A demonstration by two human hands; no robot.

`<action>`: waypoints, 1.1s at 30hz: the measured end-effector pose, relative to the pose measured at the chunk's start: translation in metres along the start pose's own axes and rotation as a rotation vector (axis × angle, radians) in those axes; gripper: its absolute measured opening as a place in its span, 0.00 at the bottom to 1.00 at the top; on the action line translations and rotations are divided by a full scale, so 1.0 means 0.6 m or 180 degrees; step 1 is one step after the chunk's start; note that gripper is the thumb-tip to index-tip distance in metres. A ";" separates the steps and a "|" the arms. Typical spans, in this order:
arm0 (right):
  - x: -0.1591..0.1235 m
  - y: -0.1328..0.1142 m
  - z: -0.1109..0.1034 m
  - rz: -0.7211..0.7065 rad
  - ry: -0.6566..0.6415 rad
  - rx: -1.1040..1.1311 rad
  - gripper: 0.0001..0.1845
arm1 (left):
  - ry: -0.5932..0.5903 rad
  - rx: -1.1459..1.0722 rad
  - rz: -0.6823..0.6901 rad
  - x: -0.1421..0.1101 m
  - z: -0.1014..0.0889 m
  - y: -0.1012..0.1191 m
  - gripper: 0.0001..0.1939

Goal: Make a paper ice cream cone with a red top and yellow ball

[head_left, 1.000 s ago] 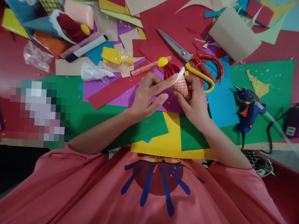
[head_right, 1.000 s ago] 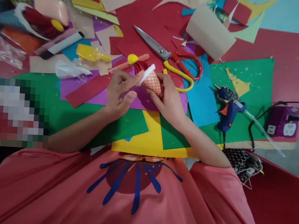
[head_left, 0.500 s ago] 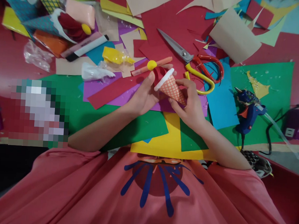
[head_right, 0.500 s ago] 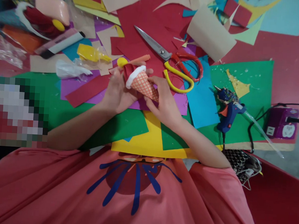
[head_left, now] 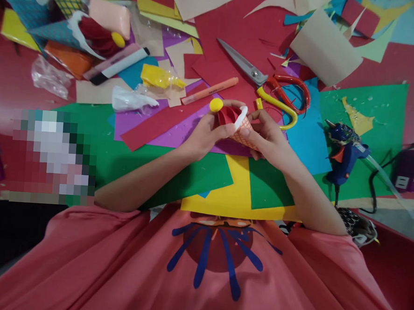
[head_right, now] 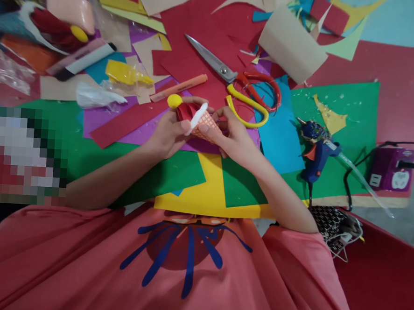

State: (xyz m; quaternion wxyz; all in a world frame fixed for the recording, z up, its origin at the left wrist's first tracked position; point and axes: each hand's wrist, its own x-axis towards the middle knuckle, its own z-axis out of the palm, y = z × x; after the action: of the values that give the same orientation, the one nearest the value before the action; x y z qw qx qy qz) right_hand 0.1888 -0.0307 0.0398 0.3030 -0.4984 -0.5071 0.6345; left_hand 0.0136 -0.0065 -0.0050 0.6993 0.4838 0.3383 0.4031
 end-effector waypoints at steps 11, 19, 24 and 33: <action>0.005 0.013 0.006 0.0004 0.0121 0.0140 0.32 | 0.0053 -0.0007 -0.0049 -0.003 0.008 0.008 0.34; 0.009 0.013 0.006 -0.0041 0.0208 -0.0086 0.33 | -0.0071 0.0236 0.0131 -0.005 0.006 0.005 0.31; 0.010 0.016 0.008 -0.0152 0.0318 -0.0192 0.34 | -0.0007 0.0308 0.0204 -0.005 0.004 -0.001 0.30; 0.005 0.002 0.004 0.0095 0.0134 0.0150 0.33 | -0.0082 0.0254 0.0226 -0.006 0.002 0.001 0.38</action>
State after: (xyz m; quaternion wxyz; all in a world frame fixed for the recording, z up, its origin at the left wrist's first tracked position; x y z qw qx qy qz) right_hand 0.1859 -0.0295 0.0376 0.3157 -0.5120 -0.4780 0.6400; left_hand 0.0128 -0.0103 -0.0038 0.6690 0.5282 0.3276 0.4075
